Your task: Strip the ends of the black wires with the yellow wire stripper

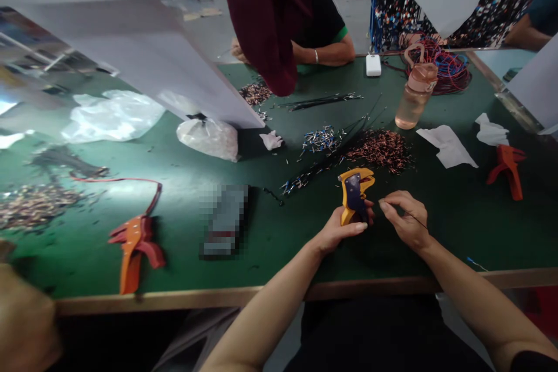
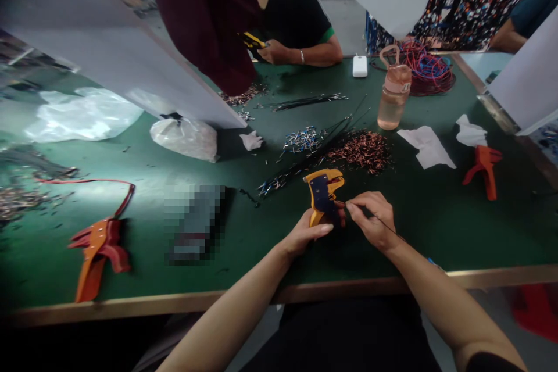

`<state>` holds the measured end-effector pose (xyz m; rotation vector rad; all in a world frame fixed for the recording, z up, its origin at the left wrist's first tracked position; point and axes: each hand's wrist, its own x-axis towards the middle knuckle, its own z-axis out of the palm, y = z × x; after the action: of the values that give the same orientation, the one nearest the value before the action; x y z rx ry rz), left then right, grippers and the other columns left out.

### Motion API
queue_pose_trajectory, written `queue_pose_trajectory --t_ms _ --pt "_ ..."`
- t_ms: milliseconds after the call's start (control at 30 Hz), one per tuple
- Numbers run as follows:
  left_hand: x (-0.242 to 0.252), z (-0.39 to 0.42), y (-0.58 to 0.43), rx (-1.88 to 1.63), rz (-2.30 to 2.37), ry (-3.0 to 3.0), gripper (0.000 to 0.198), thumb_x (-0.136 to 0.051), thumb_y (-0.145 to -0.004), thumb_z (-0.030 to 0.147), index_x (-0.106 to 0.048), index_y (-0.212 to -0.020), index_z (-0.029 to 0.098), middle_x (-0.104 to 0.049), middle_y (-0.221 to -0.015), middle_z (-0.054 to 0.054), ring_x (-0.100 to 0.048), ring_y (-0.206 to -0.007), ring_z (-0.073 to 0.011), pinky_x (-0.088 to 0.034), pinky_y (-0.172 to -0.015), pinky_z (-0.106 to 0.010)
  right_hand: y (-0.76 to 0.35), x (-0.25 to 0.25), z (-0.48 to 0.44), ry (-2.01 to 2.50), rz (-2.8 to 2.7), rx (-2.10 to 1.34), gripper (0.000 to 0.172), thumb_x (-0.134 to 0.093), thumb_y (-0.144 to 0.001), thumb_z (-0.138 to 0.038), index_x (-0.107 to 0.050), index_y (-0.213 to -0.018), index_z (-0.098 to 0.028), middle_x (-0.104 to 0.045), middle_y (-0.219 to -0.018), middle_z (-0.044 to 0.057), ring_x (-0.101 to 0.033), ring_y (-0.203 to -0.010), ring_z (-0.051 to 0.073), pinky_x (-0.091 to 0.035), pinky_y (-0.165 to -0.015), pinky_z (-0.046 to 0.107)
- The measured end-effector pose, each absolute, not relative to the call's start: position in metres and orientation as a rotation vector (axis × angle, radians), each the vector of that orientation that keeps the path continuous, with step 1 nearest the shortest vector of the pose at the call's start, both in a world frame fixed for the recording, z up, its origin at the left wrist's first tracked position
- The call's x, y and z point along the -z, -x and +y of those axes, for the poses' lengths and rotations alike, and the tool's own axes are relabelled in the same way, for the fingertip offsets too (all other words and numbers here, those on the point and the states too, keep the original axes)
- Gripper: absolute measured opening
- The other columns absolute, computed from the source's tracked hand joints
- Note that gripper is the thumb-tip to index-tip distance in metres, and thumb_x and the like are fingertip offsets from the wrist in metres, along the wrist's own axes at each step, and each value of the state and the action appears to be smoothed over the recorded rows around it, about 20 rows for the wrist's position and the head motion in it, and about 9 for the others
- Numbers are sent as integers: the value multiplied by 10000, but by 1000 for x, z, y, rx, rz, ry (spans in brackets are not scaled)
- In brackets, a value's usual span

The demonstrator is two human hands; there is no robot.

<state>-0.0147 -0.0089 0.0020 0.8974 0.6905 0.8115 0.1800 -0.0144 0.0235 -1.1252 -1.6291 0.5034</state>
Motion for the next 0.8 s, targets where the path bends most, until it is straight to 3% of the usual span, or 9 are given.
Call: queue_pose_trajectory --t_ms 400,800 --pt "-4 -9 13 -851 770 -926 478 -872 -658 435 -704 -1002 148 -677 -798 -26 -619 -735 -164 -468 -724 -293 -179 -25 -15 1079 -1653 -479 159 -649 -900 -251 -734 -766 -248 -751 -714 22 -700 -674 190 -552 -687 352" --pt "-10 -8 9 -795 924 -1088 482 -802 -685 585 -591 -640 154 -535 -494 25 -458 -464 -92 -332 -505 -257 -177 -28 -16 1066 -1669 -450 166 -638 -904 -238 -731 -767 -241 -752 -705 24 -696 -662 186 -548 -680 353"
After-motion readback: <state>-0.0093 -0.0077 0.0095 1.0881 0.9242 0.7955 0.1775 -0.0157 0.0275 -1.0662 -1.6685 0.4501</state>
